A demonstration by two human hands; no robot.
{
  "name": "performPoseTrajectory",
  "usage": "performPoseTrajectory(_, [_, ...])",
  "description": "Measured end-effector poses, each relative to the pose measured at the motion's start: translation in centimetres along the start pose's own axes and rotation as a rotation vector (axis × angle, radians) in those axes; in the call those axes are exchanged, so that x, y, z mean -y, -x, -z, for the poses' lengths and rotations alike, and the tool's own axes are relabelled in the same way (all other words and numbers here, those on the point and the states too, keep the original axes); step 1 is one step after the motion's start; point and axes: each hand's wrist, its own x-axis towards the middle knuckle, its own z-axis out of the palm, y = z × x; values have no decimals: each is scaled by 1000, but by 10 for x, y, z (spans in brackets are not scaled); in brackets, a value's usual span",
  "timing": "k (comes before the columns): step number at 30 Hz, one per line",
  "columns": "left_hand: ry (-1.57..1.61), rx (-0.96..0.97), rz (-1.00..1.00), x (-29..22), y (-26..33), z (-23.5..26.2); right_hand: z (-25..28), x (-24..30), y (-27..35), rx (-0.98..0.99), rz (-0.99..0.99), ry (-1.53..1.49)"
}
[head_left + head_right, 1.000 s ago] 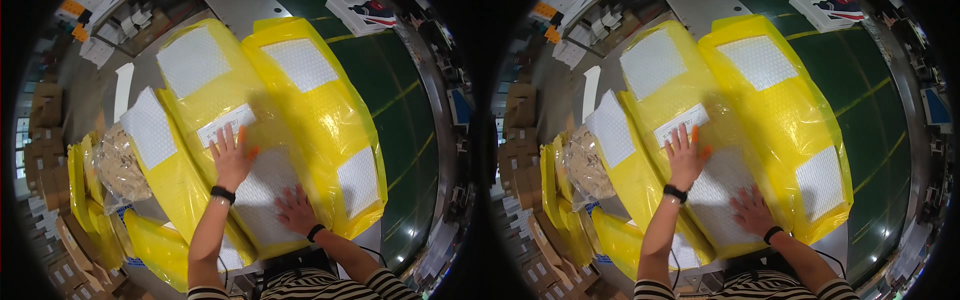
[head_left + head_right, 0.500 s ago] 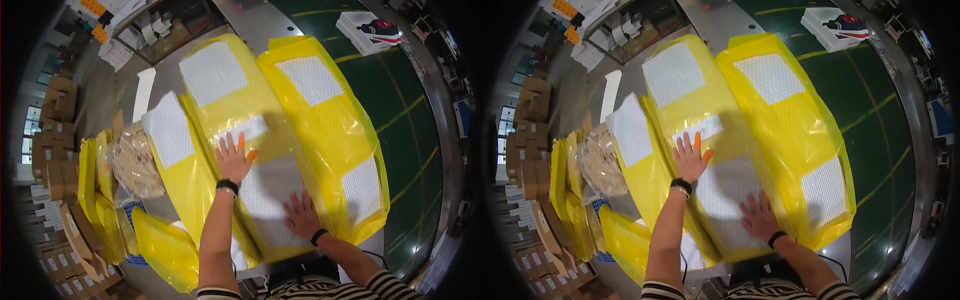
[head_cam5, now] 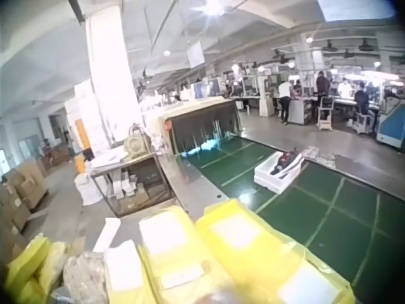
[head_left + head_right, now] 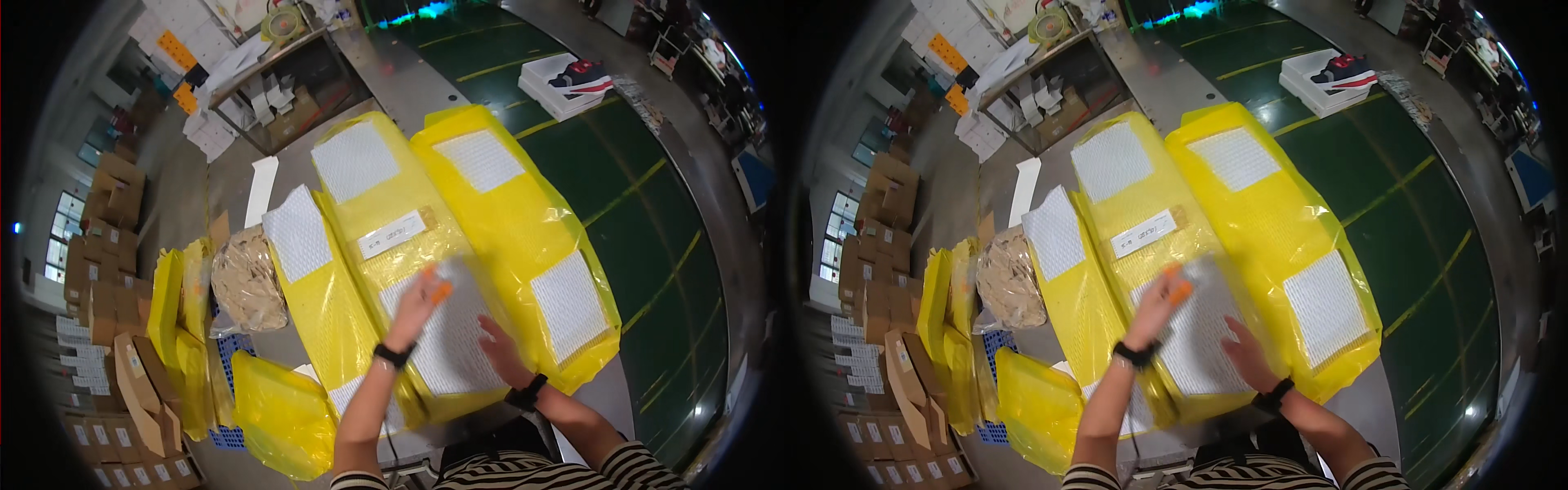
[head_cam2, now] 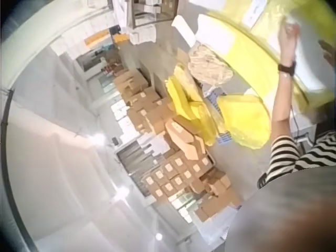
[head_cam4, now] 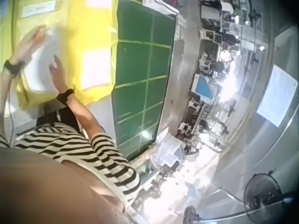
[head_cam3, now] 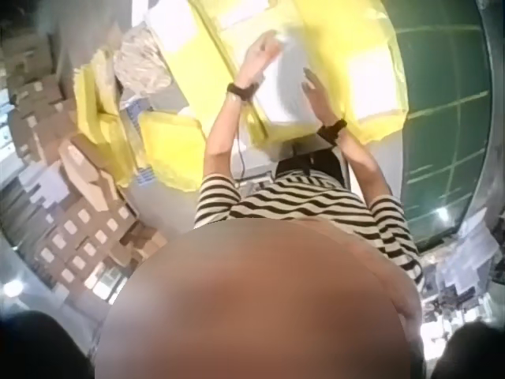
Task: The person pulls a sheet of packing paper from a yellow plastic bag, wraps a pair of shoes inside a box, and closes the lid. They then place the box on a conveyor belt and pull another sheet of paper from the bag.
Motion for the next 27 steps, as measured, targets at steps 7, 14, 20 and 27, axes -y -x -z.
performPoseTrajectory(7, [1152,865,276,-26,195,-184,75,31,135,-73,-19,-1046])
performPoseTrajectory(14, [1673,1361,514,-150,281,-315,155,25,326,-150,92,-1053])
performPoseTrajectory(20, [1591,1868,403,-147,305,-428,185,0,428,-241,536,-1081])
performPoseTrajectory(27, [1469,2030,402,-200,257,-468,241,-13,440,-426,458,-872])
